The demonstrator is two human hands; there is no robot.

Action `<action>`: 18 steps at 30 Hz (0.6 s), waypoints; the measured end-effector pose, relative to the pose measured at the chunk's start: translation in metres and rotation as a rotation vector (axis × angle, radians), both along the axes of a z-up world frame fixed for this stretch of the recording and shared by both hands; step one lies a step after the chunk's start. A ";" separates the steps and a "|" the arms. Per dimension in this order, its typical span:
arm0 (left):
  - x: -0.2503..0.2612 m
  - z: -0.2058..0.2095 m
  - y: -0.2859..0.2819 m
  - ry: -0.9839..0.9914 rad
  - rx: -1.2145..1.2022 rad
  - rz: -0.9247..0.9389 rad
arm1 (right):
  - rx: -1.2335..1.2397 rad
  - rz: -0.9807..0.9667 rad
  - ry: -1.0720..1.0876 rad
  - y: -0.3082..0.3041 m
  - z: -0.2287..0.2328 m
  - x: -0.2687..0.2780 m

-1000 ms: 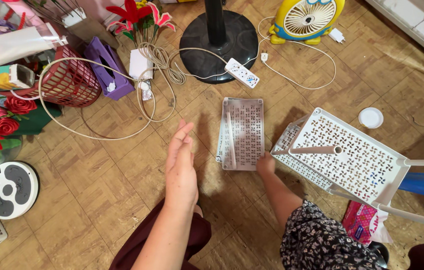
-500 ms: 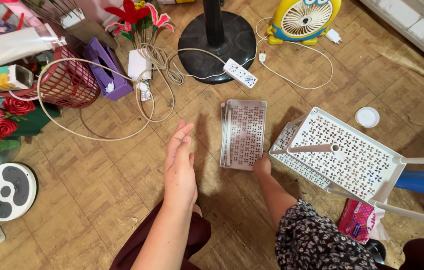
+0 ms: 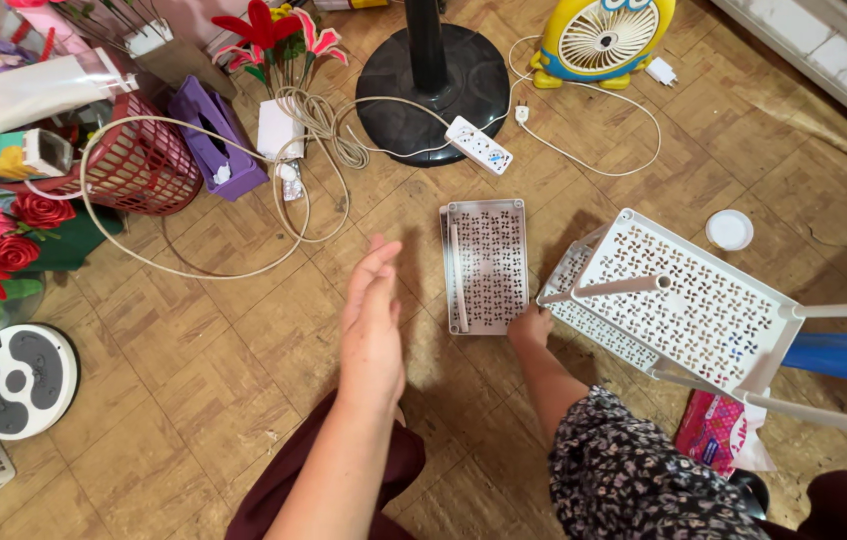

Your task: The person removes decorative items and packaged goods from a white plastic shelving unit and places them on a blue chair. They then disassemble the shelving unit by removing the trays and support poles.

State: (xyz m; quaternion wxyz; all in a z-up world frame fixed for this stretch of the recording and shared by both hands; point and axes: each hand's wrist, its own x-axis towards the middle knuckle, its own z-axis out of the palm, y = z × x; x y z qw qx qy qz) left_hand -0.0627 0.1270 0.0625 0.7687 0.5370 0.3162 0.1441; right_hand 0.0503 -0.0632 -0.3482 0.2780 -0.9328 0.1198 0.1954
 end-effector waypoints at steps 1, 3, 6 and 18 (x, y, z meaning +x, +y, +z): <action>0.001 -0.001 -0.003 -0.025 -0.019 -0.002 | -0.039 0.039 0.030 -0.001 0.003 -0.001; 0.005 -0.002 -0.011 -0.021 -0.050 -0.008 | -0.108 0.182 0.052 -0.010 0.016 -0.002; 0.018 -0.003 -0.031 -0.225 -0.175 -0.012 | -0.114 0.390 0.043 -0.026 0.047 -0.009; 0.048 -0.053 -0.131 -0.189 -0.109 -0.373 | 0.365 0.592 -0.542 -0.199 0.335 -0.038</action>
